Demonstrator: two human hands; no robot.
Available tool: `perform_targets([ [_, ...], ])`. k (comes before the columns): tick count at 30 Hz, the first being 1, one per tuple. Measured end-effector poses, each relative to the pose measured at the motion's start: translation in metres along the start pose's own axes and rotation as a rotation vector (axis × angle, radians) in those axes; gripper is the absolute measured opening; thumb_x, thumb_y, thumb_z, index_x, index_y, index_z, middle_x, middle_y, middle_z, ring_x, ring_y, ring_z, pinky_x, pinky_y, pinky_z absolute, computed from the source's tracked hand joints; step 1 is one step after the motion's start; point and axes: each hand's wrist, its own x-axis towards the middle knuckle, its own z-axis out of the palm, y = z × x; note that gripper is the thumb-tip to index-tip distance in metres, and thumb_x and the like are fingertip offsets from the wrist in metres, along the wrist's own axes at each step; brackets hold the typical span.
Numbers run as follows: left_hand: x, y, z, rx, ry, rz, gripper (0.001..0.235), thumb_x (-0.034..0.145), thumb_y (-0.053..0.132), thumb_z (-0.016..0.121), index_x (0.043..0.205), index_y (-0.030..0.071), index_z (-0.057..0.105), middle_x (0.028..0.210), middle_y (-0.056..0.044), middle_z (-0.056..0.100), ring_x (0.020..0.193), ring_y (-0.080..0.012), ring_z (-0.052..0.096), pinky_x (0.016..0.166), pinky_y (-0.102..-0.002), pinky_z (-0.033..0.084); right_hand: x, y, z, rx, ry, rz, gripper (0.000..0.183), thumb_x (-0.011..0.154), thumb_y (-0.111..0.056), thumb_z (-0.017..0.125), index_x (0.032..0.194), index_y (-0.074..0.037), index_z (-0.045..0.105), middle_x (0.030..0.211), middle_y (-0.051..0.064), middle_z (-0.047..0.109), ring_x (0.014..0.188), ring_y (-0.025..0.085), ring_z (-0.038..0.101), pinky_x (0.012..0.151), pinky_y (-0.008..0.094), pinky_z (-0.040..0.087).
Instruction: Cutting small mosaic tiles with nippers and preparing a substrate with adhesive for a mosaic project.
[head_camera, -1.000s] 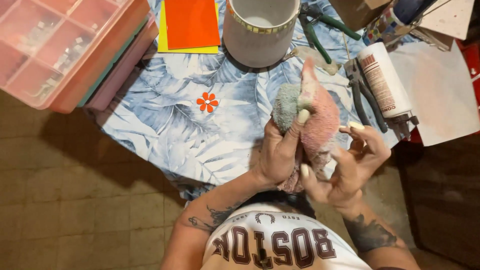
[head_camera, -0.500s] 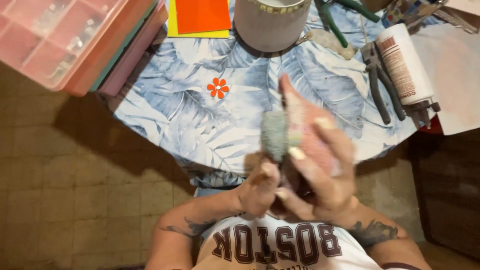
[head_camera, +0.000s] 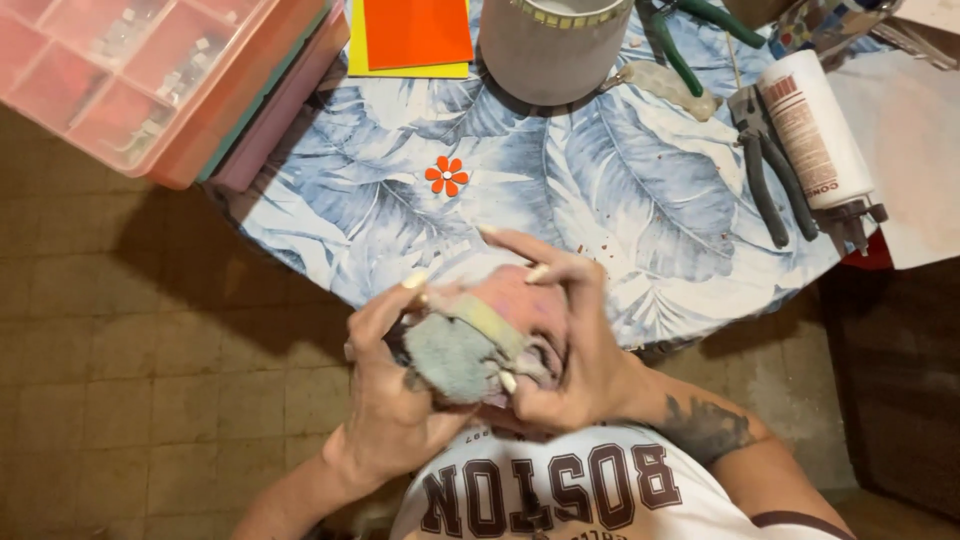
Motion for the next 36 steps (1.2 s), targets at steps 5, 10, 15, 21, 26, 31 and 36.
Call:
perform_targets([
  [5, -0.029, -0.022, 0.014, -0.197, 0.218, -0.003, 0.043, 0.074, 0.024, 0.058, 0.085, -0.016, 0.045, 0.083, -0.024, 0.047, 0.071, -0.0341, 0.051, 0.061, -0.039, 0.046, 0.000, 0.008, 0.003, 0.580, -0.265, 0.212, 0.049, 0.075, -0.024, 0.063, 0.106, -0.010, 0.028, 0.131, 0.032, 0.025, 0.125, 0.035, 0.031, 0.100, 0.041, 0.034],
  [10, -0.034, -0.032, 0.022, -0.105, 0.154, -0.096, 0.041, 0.070, 0.023, 0.060, 0.090, -0.010, 0.046, 0.087, -0.019, 0.044, 0.080, -0.0312, 0.043, 0.066, -0.038, 0.039, -0.006, 0.026, 0.019, 0.311, -0.227, 0.067, 0.054, 0.072, -0.034, 0.065, 0.115, -0.011, 0.042, 0.118, 0.015, 0.047, 0.118, 0.033, 0.043, 0.103, 0.049, 0.024],
  [15, -0.029, -0.038, 0.013, 0.007, 0.069, -0.213, 0.043, 0.065, 0.021, 0.062, 0.096, -0.004, 0.047, 0.093, -0.014, 0.041, 0.091, -0.0273, 0.033, 0.073, -0.037, 0.029, -0.022, 0.037, 0.024, -0.041, -0.267, 0.066, 0.050, 0.080, -0.015, 0.059, 0.122, -0.011, 0.031, 0.121, 0.024, 0.034, 0.116, 0.033, 0.042, 0.099, 0.032, 0.037],
  [21, -0.012, -0.035, -0.030, 0.215, -0.138, -0.157, 0.027, 0.071, 0.020, 0.056, 0.097, 0.012, 0.060, 0.120, -0.016, 0.043, 0.107, -0.0334, 0.035, 0.094, -0.041, 0.026, -0.026, 0.054, 0.044, -1.098, -0.253, -0.060, 0.034, 0.077, -0.039, 0.056, 0.107, -0.025, 0.049, 0.119, 0.012, 0.041, 0.087, 0.033, 0.046, 0.049, 0.039, 0.043],
  [26, 0.000, -0.024, -0.018, 0.128, -0.040, -0.035, 0.017, 0.076, 0.015, 0.053, 0.090, 0.007, 0.059, 0.111, -0.016, 0.046, 0.105, -0.0331, 0.042, 0.093, -0.045, 0.031, -0.035, 0.070, 0.031, -1.185, -0.245, -0.072, 0.030, 0.078, -0.023, 0.057, 0.108, -0.025, 0.051, 0.114, 0.012, 0.046, 0.082, 0.036, 0.048, 0.051, 0.042, 0.045],
  [31, 0.012, -0.024, -0.009, 0.082, -0.009, 0.023, 0.017, 0.077, 0.014, 0.051, 0.088, 0.006, 0.061, 0.107, -0.018, 0.047, 0.105, -0.0352, 0.042, 0.093, -0.046, 0.030, -0.038, 0.061, -0.040, -1.274, -0.065, 0.022, 0.018, 0.081, -0.014, 0.055, 0.099, -0.011, 0.056, 0.110, 0.010, 0.051, 0.076, 0.028, 0.053, 0.055, 0.042, 0.042],
  [36, 0.017, -0.025, 0.003, 0.029, 0.006, 0.070, 0.014, 0.078, 0.013, 0.051, 0.086, 0.007, 0.060, 0.105, -0.017, 0.049, 0.103, -0.0356, 0.043, 0.093, -0.047, 0.032, -0.089, 0.016, -0.105, -1.544, -0.114, 0.456, 0.023, 0.084, -0.020, 0.052, 0.107, -0.014, 0.052, 0.116, 0.010, 0.044, 0.056, 0.024, 0.050, 0.024, 0.035, 0.038],
])
